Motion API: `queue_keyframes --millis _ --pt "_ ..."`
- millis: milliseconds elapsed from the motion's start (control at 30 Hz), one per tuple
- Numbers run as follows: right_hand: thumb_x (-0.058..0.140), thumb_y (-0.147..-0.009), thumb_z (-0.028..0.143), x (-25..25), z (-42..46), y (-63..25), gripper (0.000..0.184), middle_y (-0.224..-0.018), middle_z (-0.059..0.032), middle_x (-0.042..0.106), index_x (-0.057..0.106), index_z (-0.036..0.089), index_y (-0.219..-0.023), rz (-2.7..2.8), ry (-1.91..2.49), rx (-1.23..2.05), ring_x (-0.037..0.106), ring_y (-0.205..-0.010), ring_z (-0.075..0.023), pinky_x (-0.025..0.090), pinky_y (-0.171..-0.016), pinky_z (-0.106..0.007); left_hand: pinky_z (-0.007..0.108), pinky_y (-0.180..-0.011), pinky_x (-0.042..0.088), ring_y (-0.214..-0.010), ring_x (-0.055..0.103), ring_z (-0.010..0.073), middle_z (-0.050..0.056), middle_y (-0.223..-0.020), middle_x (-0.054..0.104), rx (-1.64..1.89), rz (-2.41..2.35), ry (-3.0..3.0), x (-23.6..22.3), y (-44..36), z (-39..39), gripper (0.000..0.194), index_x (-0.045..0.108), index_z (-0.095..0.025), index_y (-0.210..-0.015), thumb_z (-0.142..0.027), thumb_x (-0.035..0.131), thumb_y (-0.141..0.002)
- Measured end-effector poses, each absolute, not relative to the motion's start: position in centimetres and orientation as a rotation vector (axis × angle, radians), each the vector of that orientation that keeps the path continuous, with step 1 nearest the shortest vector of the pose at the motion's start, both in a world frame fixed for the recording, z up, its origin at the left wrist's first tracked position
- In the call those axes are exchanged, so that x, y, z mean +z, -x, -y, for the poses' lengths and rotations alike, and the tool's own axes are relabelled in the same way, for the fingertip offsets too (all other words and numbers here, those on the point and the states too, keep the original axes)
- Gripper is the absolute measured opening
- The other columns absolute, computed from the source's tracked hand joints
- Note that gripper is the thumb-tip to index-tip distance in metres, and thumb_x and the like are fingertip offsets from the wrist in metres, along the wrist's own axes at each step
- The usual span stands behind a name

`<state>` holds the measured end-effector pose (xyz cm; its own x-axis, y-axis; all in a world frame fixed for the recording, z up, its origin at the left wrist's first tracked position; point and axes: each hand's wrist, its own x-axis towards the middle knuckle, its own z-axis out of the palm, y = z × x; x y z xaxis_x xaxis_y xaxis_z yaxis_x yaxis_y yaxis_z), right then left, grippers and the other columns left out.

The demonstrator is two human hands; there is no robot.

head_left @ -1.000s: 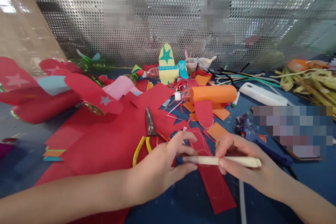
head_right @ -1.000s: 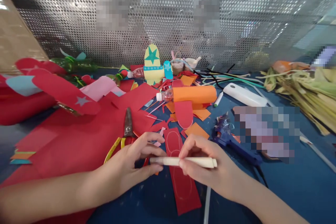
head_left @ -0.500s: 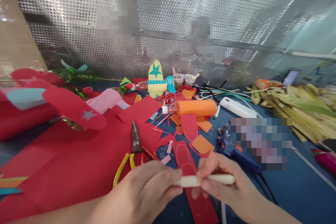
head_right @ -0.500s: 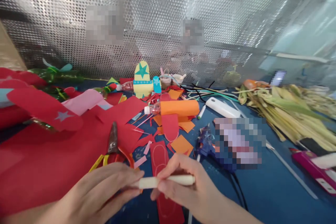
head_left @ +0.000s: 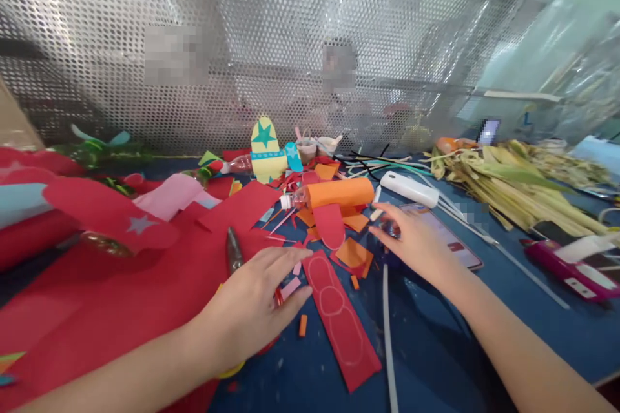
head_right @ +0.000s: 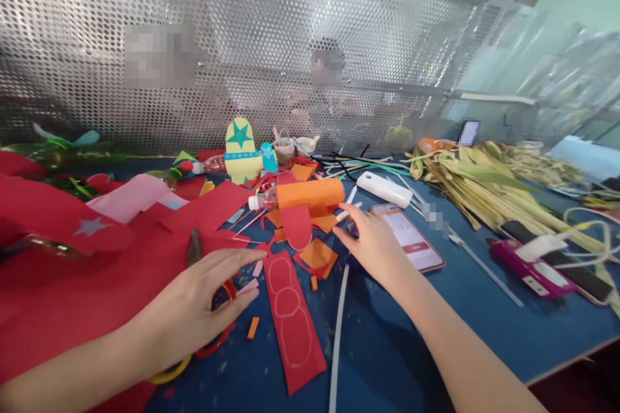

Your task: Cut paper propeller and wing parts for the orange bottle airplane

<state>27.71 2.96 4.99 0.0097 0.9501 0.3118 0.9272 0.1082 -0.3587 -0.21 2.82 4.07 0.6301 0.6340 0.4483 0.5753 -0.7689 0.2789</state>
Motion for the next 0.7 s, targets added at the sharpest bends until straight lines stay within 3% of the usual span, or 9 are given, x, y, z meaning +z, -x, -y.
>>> queue_keyframes --millis 67,167,267,433,633,700 --pt "0.057 -0.087 0.027 5.0 -2.7 -27.4 0.035 -0.080 -0.0062 0.075 0.057 0.016 -0.120 1.947 1.814 0.138 0.069 -0.073 -0.0261 0.050 -0.066 -0.036 0.039 -0.089 0.055 -0.104 0.066 0.0231 0.011 -0.112 0.070 0.751 -1.038 -2.746 4.4 0.3 -3.0 0.032 0.058 -0.015 -0.120 -0.027 0.051 -0.091" --pt "0.054 -0.089 0.032 5.5 -1.7 -26.6 0.024 -0.073 -0.0045 0.074 0.064 0.017 -0.106 1.982 1.763 0.214 0.068 -0.062 -0.0221 0.048 -0.060 -0.032 0.039 -0.093 0.052 -0.105 0.064 0.0224 0.011 -0.110 0.070 0.669 -1.044 -2.722 4.8 0.6 -4.1 0.029 0.062 -0.014 -0.115 -0.026 0.052 -0.091" --pt "0.055 -0.087 0.036 5.7 -1.1 -26.2 0.021 -0.074 -0.0064 0.073 0.066 0.019 -0.090 2.021 1.703 0.234 0.067 -0.059 -0.0225 0.048 -0.057 -0.033 0.036 -0.095 0.048 -0.105 0.063 0.0209 0.009 -0.108 0.071 0.519 -0.937 -2.740 5.4 0.7 -5.8 0.022 0.068 -0.014 -0.102 -0.022 0.050 -0.092" --pt "0.052 -0.086 0.042 4.3 -0.8 -26.2 0.027 -0.080 -0.0095 0.074 0.068 0.020 -0.085 2.125 1.579 0.231 0.065 -0.054 -0.0229 0.049 -0.052 -0.035 0.028 -0.091 0.045 -0.101 0.063 0.0195 0.008 -0.109 0.071 0.072 -0.787 -2.704 8.1 0.1 -8.4 0.024 0.069 -0.014 -0.106 -0.021 0.053 -0.090" --pt "0.051 -0.085 0.045 2.2 -0.6 -25.3 0.030 -0.068 -0.0053 0.073 0.070 0.024 -0.077 2.192 1.432 0.294 0.067 -0.054 -0.0252 0.050 -0.048 -0.035 0.025 -0.074 0.044 -0.094 0.062 0.0215 0.004 -0.106 0.069 -0.591 -0.704 -2.651 11.0 0.8 -9.1 0.038 0.068 -0.020 -0.109 -0.016 0.071 -0.072" --pt "0.048 -0.084 0.046 2.0 -0.6 -25.1 0.032 -0.062 -0.0036 0.071 0.069 0.024 -0.072 2.218 1.447 0.340 0.066 -0.051 -0.0237 0.049 -0.045 -0.033 0.024 -0.070 0.043 -0.089 0.061 0.0205 0.001 -0.100 0.069 -0.625 -0.797 -2.581 10.9 1.2 -8.7 0.040 0.069 -0.023 -0.103 -0.014 0.075 -0.065"
